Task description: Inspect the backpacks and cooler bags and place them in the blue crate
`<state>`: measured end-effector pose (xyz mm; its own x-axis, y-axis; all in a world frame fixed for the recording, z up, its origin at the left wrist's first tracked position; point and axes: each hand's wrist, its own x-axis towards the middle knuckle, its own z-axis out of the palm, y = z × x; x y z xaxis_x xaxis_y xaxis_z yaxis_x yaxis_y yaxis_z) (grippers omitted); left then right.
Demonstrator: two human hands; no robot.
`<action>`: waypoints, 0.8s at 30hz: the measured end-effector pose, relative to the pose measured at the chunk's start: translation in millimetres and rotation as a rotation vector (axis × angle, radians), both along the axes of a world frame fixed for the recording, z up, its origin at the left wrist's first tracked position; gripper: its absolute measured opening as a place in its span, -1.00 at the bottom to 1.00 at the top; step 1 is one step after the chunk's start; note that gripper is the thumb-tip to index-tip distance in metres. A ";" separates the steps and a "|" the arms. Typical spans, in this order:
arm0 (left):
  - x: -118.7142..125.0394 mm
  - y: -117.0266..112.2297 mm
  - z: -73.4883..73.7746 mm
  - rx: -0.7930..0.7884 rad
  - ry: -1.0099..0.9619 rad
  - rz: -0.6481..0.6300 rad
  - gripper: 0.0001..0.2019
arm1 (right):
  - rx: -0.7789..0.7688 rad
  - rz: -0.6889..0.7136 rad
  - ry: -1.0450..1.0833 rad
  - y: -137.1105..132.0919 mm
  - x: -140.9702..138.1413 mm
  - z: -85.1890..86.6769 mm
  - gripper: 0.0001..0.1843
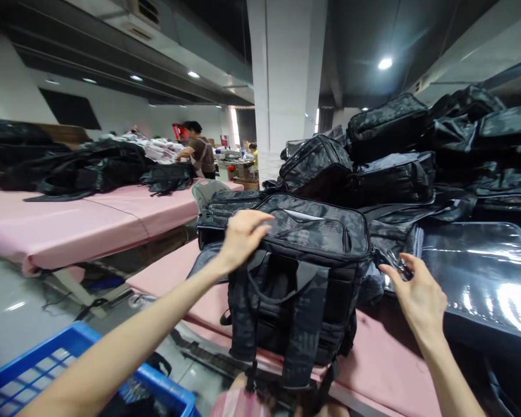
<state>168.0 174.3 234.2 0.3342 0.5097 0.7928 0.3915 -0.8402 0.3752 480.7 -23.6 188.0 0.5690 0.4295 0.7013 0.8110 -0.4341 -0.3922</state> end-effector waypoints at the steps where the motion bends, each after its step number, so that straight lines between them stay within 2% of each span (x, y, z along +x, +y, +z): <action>1: 20.0 -15.0 0.4 0.042 0.114 -0.109 -0.85 | 0.035 0.022 -0.018 -0.4 -13.2 -2.2 -0.32; 4: 73.7 -45.4 -3.0 0.057 0.318 -0.282 -0.80 | 0.138 0.122 -0.137 -0.5 -44.1 -14.0 -0.50; 7: 100.7 -48.0 -5.3 -0.038 0.396 -0.331 -0.84 | 0.228 0.225 -0.336 1.2 -56.7 -25.0 -0.72; 10: 105.9 -36.5 -3.3 -0.179 0.437 -0.331 -0.85 | 0.280 0.289 -0.500 4.4 -60.6 -26.1 -0.80; 13: 105.7 -28.1 -0.9 -0.251 0.478 -0.321 -0.84 | 0.260 0.293 -0.602 9.0 -64.7 -19.2 -0.82; 24: 105.6 -28.8 -1.5 -0.218 0.425 -0.312 -0.87 | 0.107 0.189 -0.795 16.4 -72.4 -2.7 -0.84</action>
<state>273.6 145.4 232.7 0.7618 0.4721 0.4435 0.2911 -0.8612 0.4167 408.3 -7.2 185.4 -0.1898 0.3758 0.9070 0.9197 -0.2554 0.2982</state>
